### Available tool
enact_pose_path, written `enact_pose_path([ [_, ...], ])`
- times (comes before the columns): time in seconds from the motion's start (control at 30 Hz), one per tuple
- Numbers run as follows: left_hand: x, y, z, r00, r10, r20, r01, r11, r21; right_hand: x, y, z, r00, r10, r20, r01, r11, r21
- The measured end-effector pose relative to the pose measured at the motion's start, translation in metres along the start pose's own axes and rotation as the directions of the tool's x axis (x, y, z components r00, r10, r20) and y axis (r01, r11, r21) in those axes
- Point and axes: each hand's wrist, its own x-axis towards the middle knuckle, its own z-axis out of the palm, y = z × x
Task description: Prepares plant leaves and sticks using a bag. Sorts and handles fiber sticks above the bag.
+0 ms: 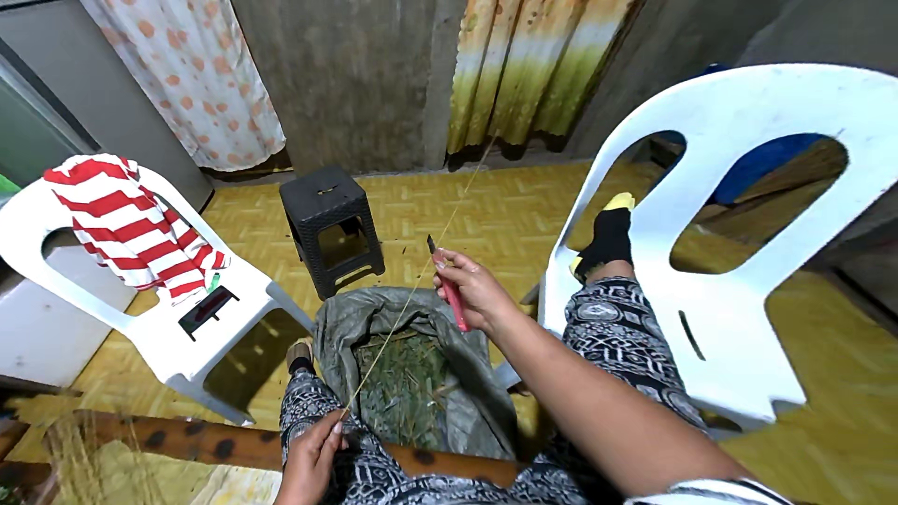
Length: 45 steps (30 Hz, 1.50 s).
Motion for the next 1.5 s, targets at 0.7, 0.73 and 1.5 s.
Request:
enact_pose_path([
  [0.7, -0.008, -0.012, -0.006, 0.998, -0.017, 0.067, 0.017, 1.000, 0.002, 0.011, -0.022, -0.011, 0.999, 0.039, -0.034, -0.035, 0.993, 0.111],
  [0.73, -0.008, -0.012, -0.006, 0.997, -0.024, 0.073, 0.024, 1.000, 0.006, 0.010, -0.022, -0.011, 0.999, 0.041, -0.025, -0.038, 0.993, 0.112],
  [1.5, 0.039, 0.028, 0.006, 0.997, 0.042, 0.059, -0.034, 0.990, -0.134, -0.015, -0.022, 0.000, 0.997, -0.044, 0.061, 0.038, 0.995, 0.089],
])
